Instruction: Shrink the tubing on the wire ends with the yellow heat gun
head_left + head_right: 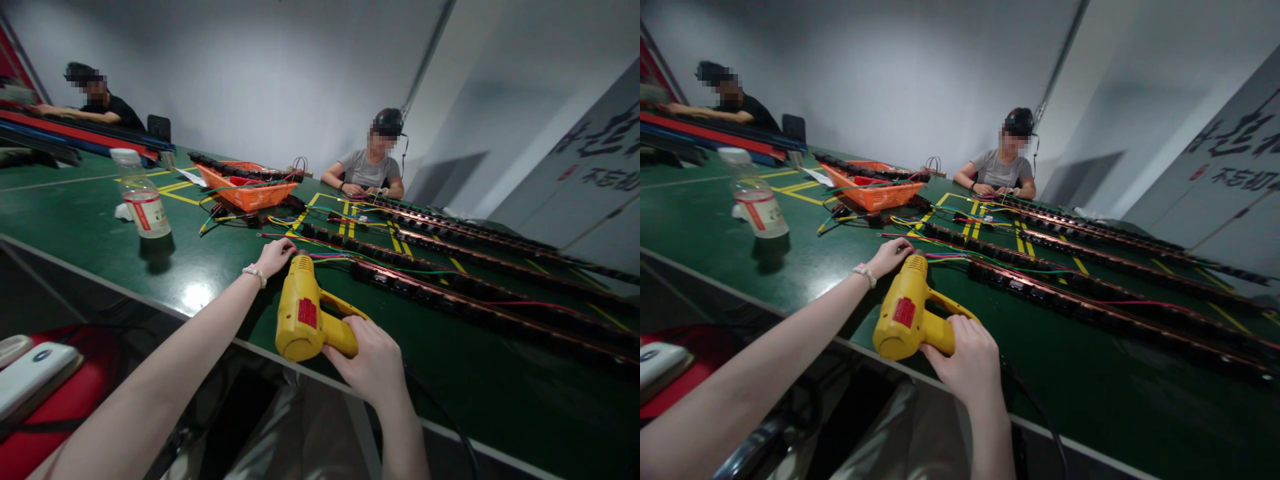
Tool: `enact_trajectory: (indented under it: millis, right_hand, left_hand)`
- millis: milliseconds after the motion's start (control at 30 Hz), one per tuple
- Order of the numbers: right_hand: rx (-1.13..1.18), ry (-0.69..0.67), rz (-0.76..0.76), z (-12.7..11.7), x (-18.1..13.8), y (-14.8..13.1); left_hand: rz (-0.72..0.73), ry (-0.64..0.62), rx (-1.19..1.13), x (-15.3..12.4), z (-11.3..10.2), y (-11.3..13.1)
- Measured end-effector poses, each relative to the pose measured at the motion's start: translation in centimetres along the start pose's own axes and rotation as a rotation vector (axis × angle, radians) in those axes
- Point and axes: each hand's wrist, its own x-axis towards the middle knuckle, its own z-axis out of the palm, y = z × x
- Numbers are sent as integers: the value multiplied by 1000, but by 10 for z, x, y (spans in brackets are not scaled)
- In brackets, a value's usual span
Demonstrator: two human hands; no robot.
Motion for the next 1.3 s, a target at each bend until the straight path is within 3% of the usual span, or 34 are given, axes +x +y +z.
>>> enact_trajectory:
  millis: [367,633,833,1067,1300]
  right_hand:
    - [-136,1,89,-13,-12,24]
    - [-219,74,101,-14,-25,39]
    - [-260,72,77,-13,-27,37]
    - [-296,117,47,-8,-23,25]
    - [-255,105,26,1,-17,8]
  left_hand:
    - [52,-12,8,-1,1,0]
    - [-44,-29,72,-4,-3,10]
    - [-57,-31,129,-2,2,8]
    - [-248,14,202,0,-5,5]
    - [-315,42,144,4,-6,-2]
